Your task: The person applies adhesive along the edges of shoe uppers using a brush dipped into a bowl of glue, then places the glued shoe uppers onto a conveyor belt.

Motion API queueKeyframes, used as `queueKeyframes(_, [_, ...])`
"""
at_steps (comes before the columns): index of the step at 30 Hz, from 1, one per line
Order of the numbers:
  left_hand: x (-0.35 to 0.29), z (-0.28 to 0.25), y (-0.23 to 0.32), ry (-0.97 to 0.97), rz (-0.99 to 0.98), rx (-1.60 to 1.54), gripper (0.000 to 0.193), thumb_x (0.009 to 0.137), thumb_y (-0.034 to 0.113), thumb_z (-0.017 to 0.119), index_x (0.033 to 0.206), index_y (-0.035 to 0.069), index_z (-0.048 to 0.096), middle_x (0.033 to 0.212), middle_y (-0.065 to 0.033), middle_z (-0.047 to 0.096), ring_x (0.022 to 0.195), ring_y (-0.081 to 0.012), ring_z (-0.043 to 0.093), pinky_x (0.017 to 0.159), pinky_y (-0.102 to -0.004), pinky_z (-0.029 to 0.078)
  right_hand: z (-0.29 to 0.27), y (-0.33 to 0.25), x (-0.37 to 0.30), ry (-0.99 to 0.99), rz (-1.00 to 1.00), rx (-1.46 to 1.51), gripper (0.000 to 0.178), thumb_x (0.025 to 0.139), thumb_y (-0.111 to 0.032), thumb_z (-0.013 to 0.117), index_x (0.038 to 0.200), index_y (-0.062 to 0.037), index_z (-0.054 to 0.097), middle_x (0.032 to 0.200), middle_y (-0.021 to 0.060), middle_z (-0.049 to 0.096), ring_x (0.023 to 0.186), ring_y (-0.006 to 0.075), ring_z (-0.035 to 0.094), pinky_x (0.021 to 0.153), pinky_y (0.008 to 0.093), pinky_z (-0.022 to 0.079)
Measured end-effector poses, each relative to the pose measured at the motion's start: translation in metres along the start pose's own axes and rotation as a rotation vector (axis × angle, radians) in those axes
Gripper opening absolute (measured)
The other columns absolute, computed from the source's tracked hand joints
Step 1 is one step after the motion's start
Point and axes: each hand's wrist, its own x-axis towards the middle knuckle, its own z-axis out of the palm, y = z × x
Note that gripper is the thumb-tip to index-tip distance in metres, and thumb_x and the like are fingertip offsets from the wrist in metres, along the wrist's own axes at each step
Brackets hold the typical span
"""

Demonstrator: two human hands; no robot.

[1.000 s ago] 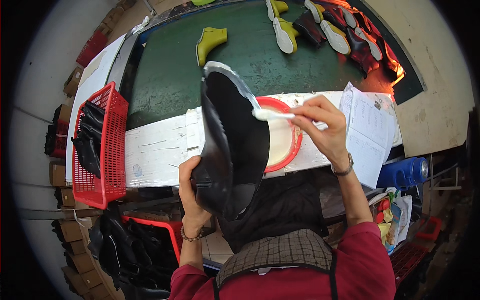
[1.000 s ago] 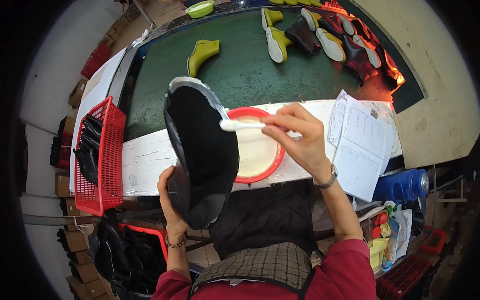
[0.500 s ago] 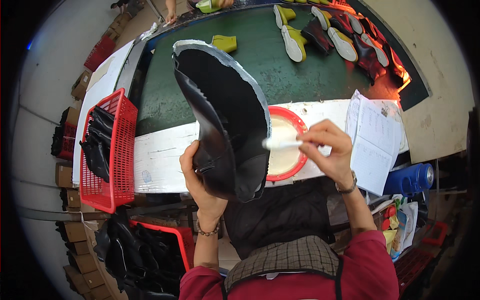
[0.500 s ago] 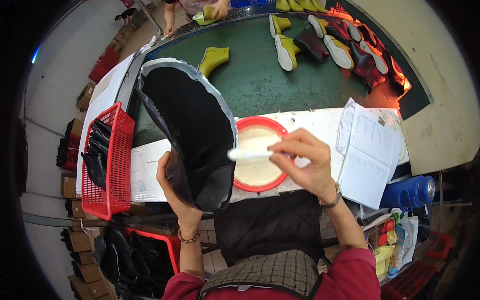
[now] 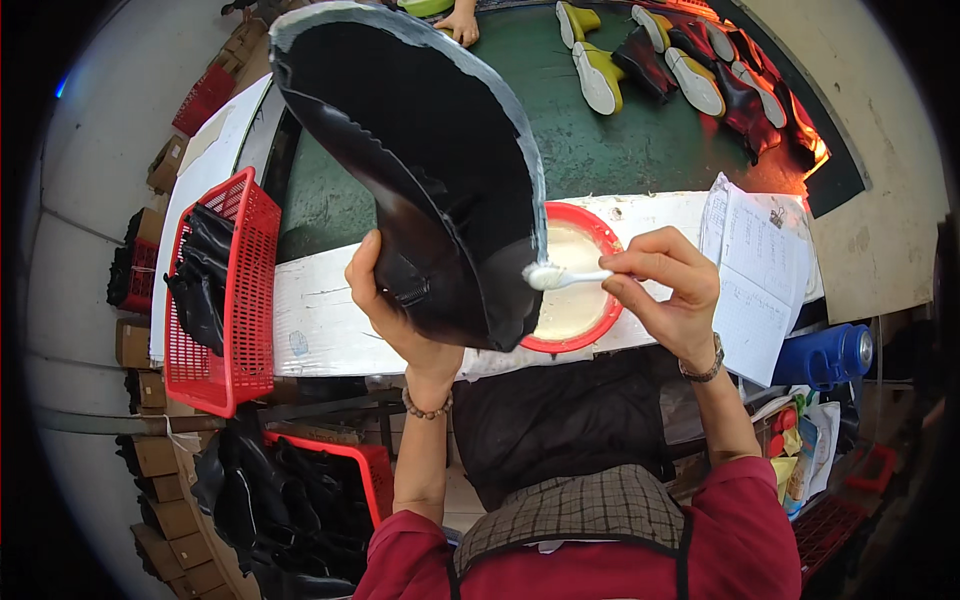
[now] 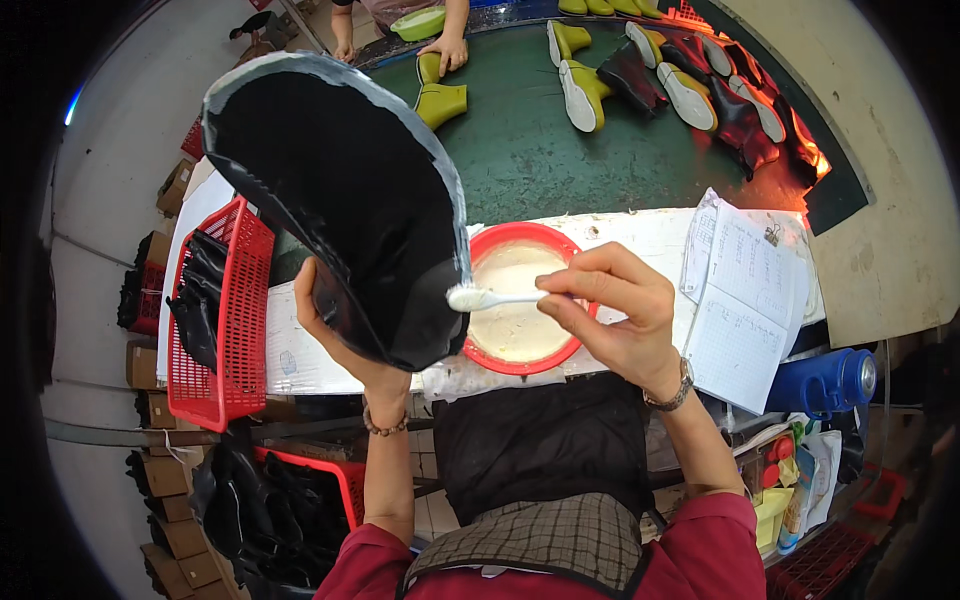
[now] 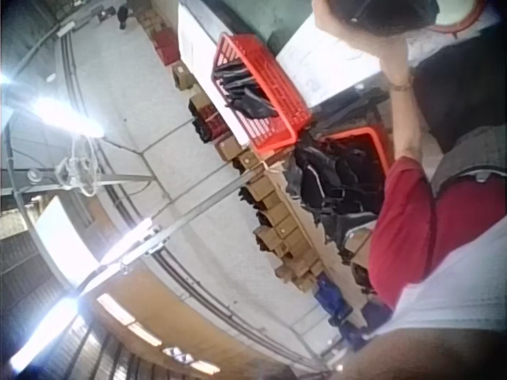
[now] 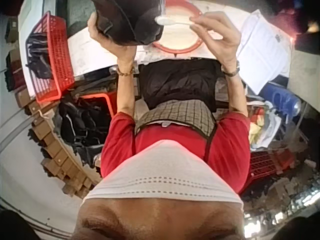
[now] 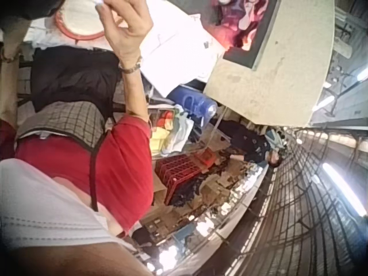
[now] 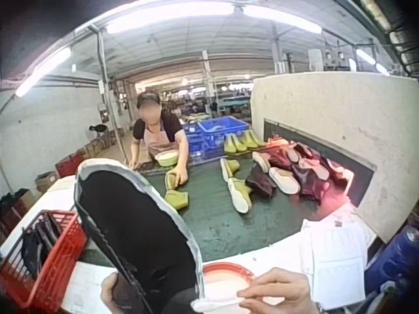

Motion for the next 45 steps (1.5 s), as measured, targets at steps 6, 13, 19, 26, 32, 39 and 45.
queueKeyframes(6, [0.011,0.015,-0.006,0.126,0.143,-0.014,0.079,0.082,0.012,0.084,0.148,0.003,0.04,0.132,-0.0144,0.049,0.124,-0.0287,0.053,0.106,-0.037,0.043,0.001,-0.015,-0.005,-0.08,0.005,-0.011,0.023,0.078,0.0,0.085,0.1,-0.0034,0.08,0.089,0.0057,0.068,0.072,0.0128,0.064,0.06,0.0255,0.049])
queueKeyframes(13, [0.003,-0.004,-0.023,-0.03,0.066,0.065,0.081,0.082,0.009,0.083,0.151,0.001,0.039,0.141,-0.0183,0.052,0.131,-0.0324,0.053,0.111,-0.0424,0.043,0.003,-0.007,-0.006,-0.155,0.226,0.009,0.016,0.084,-0.004,0.081,0.1,-0.0035,0.08,0.086,0.0064,0.069,0.068,0.0131,0.063,0.059,0.0257,0.048])
queueKeyframes(19, [-0.056,-0.132,-0.084,-0.256,-0.711,-0.245,0.068,0.076,-0.015,0.075,0.139,-0.004,0.052,0.132,-0.019,0.06,0.116,-0.0284,0.063,0.098,-0.041,0.054,-0.002,0.048,-0.02,-0.402,0.169,-0.749,0.009,0.082,-0.019,0.077,0.082,-0.01,0.074,0.079,0.0044,0.064,0.077,0.0271,0.067,0.066,0.0425,0.052])
queueKeyframes(26, [-0.037,-0.159,-0.055,-0.302,-1.172,-0.87,0.043,0.056,-0.015,0.054,0.099,-0.017,0.06,0.061,-0.017,0.058,0.038,-0.0192,0.04,0.04,-0.0336,0.035,-0.02,0.041,0.0,-0.092,0.291,-0.225,0.012,0.082,-0.015,0.082,0.094,-0.0111,0.08,0.084,0.0032,0.069,0.07,0.0217,0.065,0.061,0.0333,0.05])
queueKeyframes(32, [-0.038,-0.124,-0.028,0.224,-1.431,-0.899,0.096,0.044,-0.015,0.052,0.14,-0.012,0.046,0.083,-0.0338,0.066,0.035,-0.0242,0.04,0.032,-0.0329,0.03,-0.004,0.022,0.037,-0.146,-0.124,-0.121,0.015,0.083,-0.012,0.082,0.098,-0.0119,0.079,0.091,0.0005,0.07,0.084,0.0163,0.063,0.084,0.0322,0.042])
queueKeyframes(39, [-0.033,-0.123,-0.032,0.087,-1.387,-0.991,0.096,0.044,-0.015,0.051,0.14,-0.012,0.046,0.083,-0.034,0.066,0.035,-0.0239,0.04,0.032,-0.0329,0.029,-0.016,0.029,0.015,-0.182,0.042,-0.146,0.017,0.082,-0.008,0.082,0.098,-0.0105,0.08,0.092,0.0032,0.069,0.091,0.0201,0.062,0.088,0.0338,0.043])
queueKeyframes(45, [-0.029,-0.115,-0.036,-0.135,-1.38,-1.088,0.095,0.045,-0.015,0.051,0.14,-0.012,0.046,0.083,-0.0342,0.067,0.035,-0.0237,0.04,0.032,-0.0329,0.029,0.012,0.016,0.05,-0.185,-0.112,-0.065,0.017,0.082,-0.01,0.082,0.099,-0.0112,0.081,0.092,0.0016,0.069,0.091,0.0192,0.063,0.089,0.034,0.043])
